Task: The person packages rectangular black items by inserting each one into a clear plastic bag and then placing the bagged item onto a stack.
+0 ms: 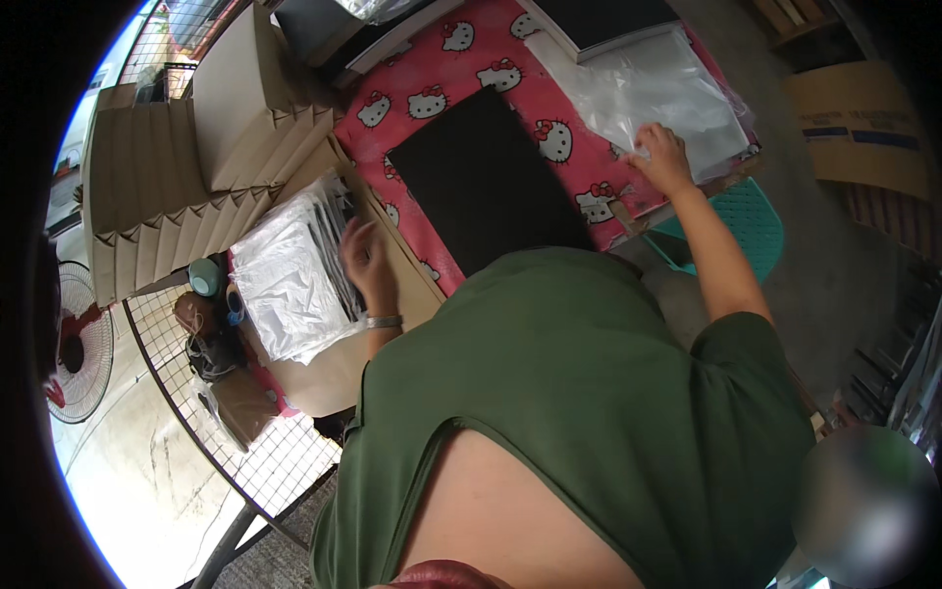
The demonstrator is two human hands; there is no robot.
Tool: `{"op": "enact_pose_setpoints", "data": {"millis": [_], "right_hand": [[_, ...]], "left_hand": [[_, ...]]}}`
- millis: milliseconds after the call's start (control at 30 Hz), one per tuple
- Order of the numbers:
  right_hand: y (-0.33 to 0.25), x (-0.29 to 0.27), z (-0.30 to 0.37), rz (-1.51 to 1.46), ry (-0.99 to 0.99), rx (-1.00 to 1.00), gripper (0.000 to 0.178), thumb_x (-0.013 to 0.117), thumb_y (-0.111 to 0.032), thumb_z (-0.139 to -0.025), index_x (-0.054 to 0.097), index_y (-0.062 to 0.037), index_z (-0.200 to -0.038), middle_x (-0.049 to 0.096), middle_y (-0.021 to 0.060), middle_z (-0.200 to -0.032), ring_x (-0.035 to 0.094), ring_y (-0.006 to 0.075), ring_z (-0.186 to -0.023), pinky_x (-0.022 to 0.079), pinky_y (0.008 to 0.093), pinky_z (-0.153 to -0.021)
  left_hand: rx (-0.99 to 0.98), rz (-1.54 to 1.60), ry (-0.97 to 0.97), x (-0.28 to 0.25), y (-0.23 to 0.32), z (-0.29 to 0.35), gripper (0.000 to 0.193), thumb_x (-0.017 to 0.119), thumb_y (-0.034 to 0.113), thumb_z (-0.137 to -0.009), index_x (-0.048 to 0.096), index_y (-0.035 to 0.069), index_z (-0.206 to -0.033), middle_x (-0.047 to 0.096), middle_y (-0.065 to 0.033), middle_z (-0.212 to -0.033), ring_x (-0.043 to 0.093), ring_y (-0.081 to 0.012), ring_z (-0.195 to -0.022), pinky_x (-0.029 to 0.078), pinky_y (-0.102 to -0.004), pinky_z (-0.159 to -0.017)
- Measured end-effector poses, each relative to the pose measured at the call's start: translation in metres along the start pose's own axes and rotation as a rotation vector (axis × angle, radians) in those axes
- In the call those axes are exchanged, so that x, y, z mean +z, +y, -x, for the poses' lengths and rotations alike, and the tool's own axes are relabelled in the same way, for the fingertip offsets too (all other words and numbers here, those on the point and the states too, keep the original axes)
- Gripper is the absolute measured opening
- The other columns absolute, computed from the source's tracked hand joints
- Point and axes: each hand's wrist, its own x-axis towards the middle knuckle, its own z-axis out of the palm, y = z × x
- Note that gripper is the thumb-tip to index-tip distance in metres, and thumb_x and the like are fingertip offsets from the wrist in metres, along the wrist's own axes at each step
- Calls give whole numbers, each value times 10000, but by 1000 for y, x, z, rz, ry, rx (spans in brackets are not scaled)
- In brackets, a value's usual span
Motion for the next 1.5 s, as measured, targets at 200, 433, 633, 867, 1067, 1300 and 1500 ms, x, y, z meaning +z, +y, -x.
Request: {"op": "enact_pose_setpoints", "data": {"millis": [200, 433, 633, 867, 1067, 1300, 1500], "right_hand": [[49, 22, -58, -5, -43, -27, 399, 636, -227, -722, 550, -126, -1099, 560, 107, -1104, 527, 271, -1034, 390, 396, -853], [-40, 0, -65, 337, -420, -136, 193, 588, -175, -721, 627, -112, -899, 567, 107, -972, 543, 240, -959, 385, 409, -797], [-142, 2, -55, -230, -638, -213, 260, 596, -173, -705, 603, -8, -905, 582, 174, -945, 559, 341, -911, 448, 390, -771], [-182, -68, -101, -1082, -1049, -60, 268, 684, -158, -704, 609, -17, -919, 593, 33, -818, 542, 121, -789, 434, 253, -714], [-147, -36, -107, -1241, -1192, 244, 389, 622, -334, -803, 585, -49, -1065, 581, 41, -994, 538, 125, -893, 429, 268, -781], [-220, 17, -75, -1478, -1146, 260, 236, 650, -272, -807, 627, -52, -888, 572, -15, -774, 497, 75, -729, 399, 236, -712], [-245, -14, -106, -1240, -1013, -132, 149, 637, -90, -775, 631, -30, -912, 560, -27, -791, 492, 68, -741, 391, 217, -696]], "left_hand": [[3, 190, -293, 67, 46, 21, 135, 589, 11, -762, 615, 43, -891, 608, -87, -998, 552, -221, -993, 408, -321, -890], [-156, 197, -486, 63, 76, 18, 158, 599, 16, -762, 610, 45, -917, 621, -75, -969, 580, -202, -942, 432, -296, -854], [390, 32, -699, 93, 100, 3, 512, 643, 4, -713, 462, 63, -1189, 527, -92, -1153, 494, -202, -1097, 396, -298, -911], [-439, 752, -1106, 77, 109, -30, 494, 636, -5, -760, 414, 9, -1201, 554, -64, -1054, 548, -121, -937, 456, -248, -792], [-469, 647, -997, 21, 63, -36, 505, 587, -44, -771, 420, 31, -1242, 568, -69, -1025, 555, -131, -919, 458, -252, -781], [-475, 698, -872, -3, 42, -17, 743, 502, -158, -695, 263, 81, -1358, 375, -133, -1330, 493, -190, -1082, 438, -297, -858], [-621, 958, -993, -2, 17, -17, 765, 630, 35, -759, 178, 33, -1376, 317, -157, -1374, 422, -200, -1171, 403, -307, -902]]}}
